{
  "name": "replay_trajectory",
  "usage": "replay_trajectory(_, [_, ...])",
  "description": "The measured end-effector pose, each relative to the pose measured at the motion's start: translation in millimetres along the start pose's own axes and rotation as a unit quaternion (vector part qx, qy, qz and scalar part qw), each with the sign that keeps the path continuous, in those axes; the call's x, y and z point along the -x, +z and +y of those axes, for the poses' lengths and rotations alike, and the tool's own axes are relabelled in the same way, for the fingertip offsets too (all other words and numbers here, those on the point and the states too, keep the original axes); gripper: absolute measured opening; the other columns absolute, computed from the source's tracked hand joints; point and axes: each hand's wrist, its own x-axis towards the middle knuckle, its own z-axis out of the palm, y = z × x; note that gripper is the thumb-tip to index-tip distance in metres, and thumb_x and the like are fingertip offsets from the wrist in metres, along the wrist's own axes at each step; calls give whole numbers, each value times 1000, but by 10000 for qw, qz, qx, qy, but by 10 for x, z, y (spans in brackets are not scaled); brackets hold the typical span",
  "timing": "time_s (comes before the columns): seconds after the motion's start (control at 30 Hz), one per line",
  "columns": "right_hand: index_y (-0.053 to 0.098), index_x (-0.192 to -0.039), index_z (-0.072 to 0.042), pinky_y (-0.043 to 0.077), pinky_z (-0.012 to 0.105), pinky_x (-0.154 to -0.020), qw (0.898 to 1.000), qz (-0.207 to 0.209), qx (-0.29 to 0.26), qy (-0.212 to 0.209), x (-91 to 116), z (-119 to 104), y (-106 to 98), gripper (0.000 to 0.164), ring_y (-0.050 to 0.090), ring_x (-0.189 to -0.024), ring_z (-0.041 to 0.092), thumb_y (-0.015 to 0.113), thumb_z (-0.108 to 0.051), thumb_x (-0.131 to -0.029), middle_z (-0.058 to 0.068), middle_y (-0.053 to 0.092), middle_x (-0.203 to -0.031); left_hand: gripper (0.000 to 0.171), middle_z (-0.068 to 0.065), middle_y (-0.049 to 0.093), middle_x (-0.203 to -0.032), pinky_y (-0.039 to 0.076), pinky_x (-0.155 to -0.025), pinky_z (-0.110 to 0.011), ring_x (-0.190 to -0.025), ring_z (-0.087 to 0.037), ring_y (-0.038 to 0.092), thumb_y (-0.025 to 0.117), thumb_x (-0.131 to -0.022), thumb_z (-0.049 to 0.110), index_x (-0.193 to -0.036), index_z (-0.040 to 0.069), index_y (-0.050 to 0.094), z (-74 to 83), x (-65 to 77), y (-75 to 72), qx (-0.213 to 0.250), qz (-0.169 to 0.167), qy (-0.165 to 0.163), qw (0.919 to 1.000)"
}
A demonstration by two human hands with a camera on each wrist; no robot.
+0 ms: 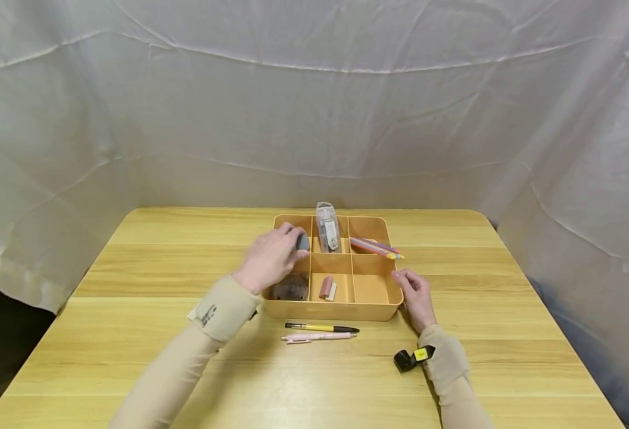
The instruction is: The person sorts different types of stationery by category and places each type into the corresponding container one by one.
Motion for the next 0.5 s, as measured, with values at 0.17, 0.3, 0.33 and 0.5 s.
replay_trajectory(0.17, [60,-83,13,47,21,-72,9999,-6,96,46,3,0,-5,29,55,-78,9,56,-10,-101,-4,64,-78,44,-11,61,-127,52,-100,-46,-113,-29,58,63,-99,34,-132,5,61,188,-70,49,-433,-431,165,9980])
replay_trajectory(0.3, [60,-84,14,48,20,-72,9999,-15,118,49,-2,7,-3,29,56,-80,9,56,-9,-101,-4,66,-80,42,-9,61,-122,47,-104,-46,-114,-28,53,65,-97,38,-125,7,64,280,-110,111,-694,-741,323,9943])
replay_trajectory(0.33, [60,-84,14,48,20,-73,9999,-19,125,50,-5,11,-2,29,56,-80,9,56,-9,-101,-4,66,-81,41,-9,61,-122,47,-103,-45,-114,-28,52,65,-97,40,-122,8,65,296,-121,134,-805,-821,352,9927])
replay_trajectory(0.5, [59,-86,16,48,20,-74,9998,3,175,63,-21,28,9,30,56,-81,8,55,-9,-101,-4,66,-82,40,-7,64,-121,45,-102,-40,-117,-26,52,69,-92,47,-113,12,69,354,-172,285,-1597,-1069,461,9803])
